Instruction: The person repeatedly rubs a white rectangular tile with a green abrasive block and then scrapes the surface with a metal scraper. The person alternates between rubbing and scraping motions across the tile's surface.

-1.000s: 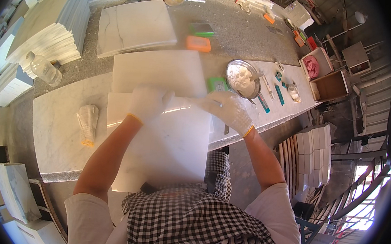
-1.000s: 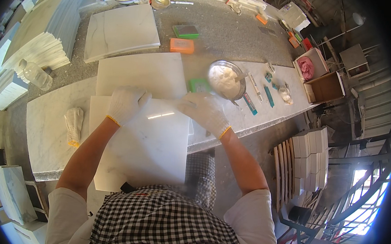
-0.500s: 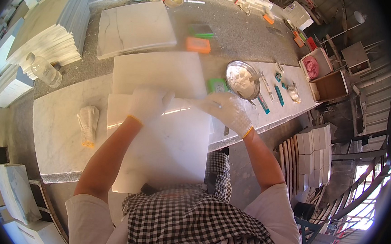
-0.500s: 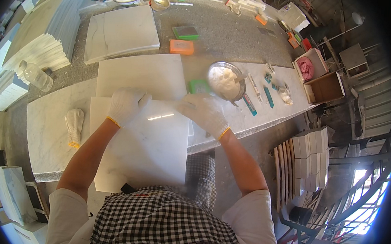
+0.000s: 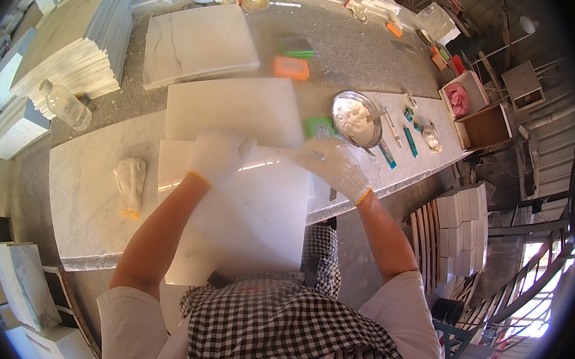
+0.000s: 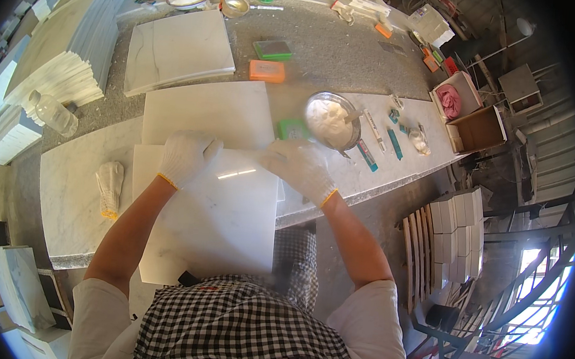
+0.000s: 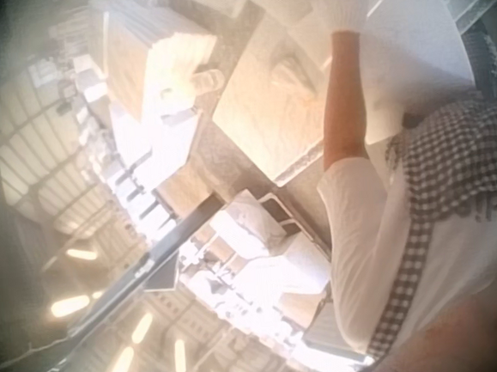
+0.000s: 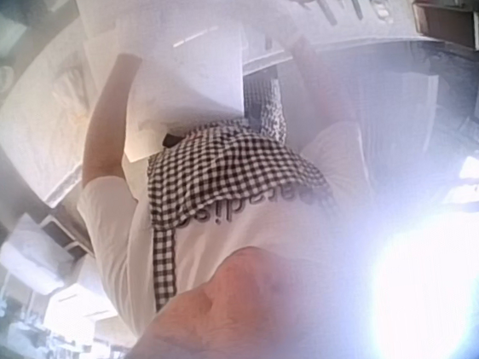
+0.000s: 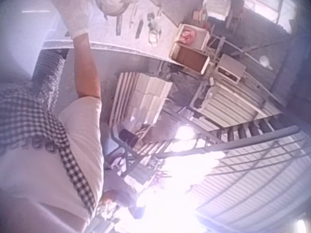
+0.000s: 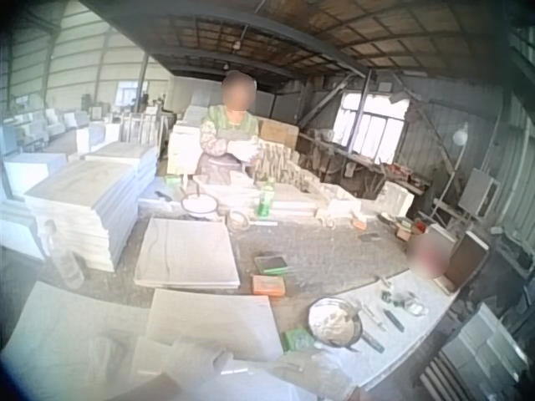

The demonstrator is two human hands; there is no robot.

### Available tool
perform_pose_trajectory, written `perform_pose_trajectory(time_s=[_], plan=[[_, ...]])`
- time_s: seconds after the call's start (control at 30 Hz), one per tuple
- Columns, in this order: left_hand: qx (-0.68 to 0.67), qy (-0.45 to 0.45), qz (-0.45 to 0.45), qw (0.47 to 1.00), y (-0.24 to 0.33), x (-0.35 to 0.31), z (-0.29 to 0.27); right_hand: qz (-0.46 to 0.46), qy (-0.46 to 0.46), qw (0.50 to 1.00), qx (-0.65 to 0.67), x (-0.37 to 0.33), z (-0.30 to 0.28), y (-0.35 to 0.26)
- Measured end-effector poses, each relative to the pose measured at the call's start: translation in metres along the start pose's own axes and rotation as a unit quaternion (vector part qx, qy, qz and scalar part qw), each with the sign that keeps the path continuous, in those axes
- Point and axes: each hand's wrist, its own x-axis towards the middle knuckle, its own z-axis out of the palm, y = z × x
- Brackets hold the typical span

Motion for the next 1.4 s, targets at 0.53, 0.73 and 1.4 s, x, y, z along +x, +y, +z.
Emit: perform_pose_trajectory(time_s=[0.53,0.73,1.4], plan=[[-0.011,0.000,-0.012,1.000,0.000,-0.001,0.000,0.236,0.160,0.956,0.069,0.045,-0.034,0.093],[-0.003,-0.037,-0.021,0.999,-0.001,0.001,-0.002,0.300,0.191,0.934,0.016,0.052,-0.042,0.112],[-0.001,-0.022,-0.002,1.000,-0.007,-0.007,0.010,0.103,0.357,0.928,-0.038,-0.005,-0.003,0.077]])
